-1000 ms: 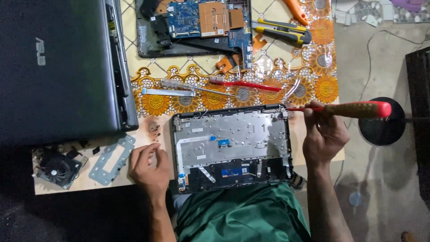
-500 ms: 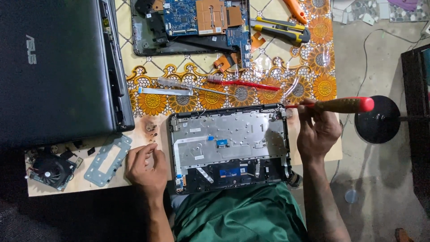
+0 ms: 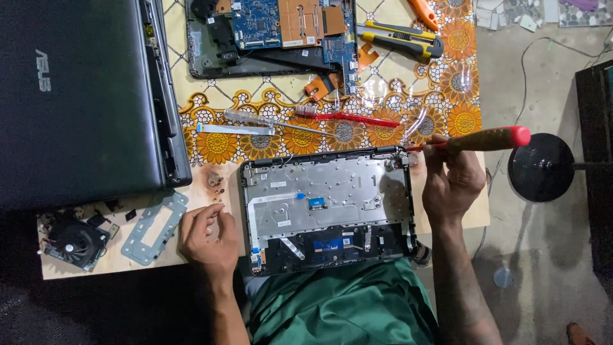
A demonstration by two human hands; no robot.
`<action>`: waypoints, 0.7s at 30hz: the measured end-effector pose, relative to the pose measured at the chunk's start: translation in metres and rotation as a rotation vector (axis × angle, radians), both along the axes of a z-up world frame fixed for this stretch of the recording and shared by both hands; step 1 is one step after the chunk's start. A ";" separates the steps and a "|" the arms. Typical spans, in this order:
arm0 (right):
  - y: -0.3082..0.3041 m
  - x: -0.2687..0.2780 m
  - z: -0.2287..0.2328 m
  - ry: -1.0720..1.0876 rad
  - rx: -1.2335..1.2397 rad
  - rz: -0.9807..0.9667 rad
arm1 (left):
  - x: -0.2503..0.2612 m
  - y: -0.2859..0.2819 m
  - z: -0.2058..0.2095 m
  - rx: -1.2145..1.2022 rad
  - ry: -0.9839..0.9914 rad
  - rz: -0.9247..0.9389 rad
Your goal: The person uses a red-handled screwdriver to remove screws from the back panel of a disassembled laptop. They then use their fingers to remove small components and screws from the laptop's interior.
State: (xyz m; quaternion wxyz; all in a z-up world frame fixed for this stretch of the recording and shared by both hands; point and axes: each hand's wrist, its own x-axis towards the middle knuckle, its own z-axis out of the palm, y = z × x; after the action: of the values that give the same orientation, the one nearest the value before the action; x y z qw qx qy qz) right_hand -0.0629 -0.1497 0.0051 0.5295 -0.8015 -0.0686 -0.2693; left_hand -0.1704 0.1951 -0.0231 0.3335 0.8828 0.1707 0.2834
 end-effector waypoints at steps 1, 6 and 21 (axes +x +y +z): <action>0.000 0.001 0.000 0.000 0.002 -0.002 | -0.001 0.001 -0.002 0.002 0.000 -0.002; 0.001 0.004 0.001 -0.005 0.005 0.003 | 0.000 -0.002 0.002 0.001 0.011 0.012; -0.002 -0.004 -0.002 0.060 0.189 0.045 | -0.014 0.003 -0.004 -0.024 -0.074 -0.028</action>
State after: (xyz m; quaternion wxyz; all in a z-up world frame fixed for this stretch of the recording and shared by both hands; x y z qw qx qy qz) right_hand -0.0672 -0.1518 0.0035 0.6104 -0.7539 -0.0452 -0.2385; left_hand -0.1844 0.1981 -0.0273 0.3542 0.8699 0.1491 0.3090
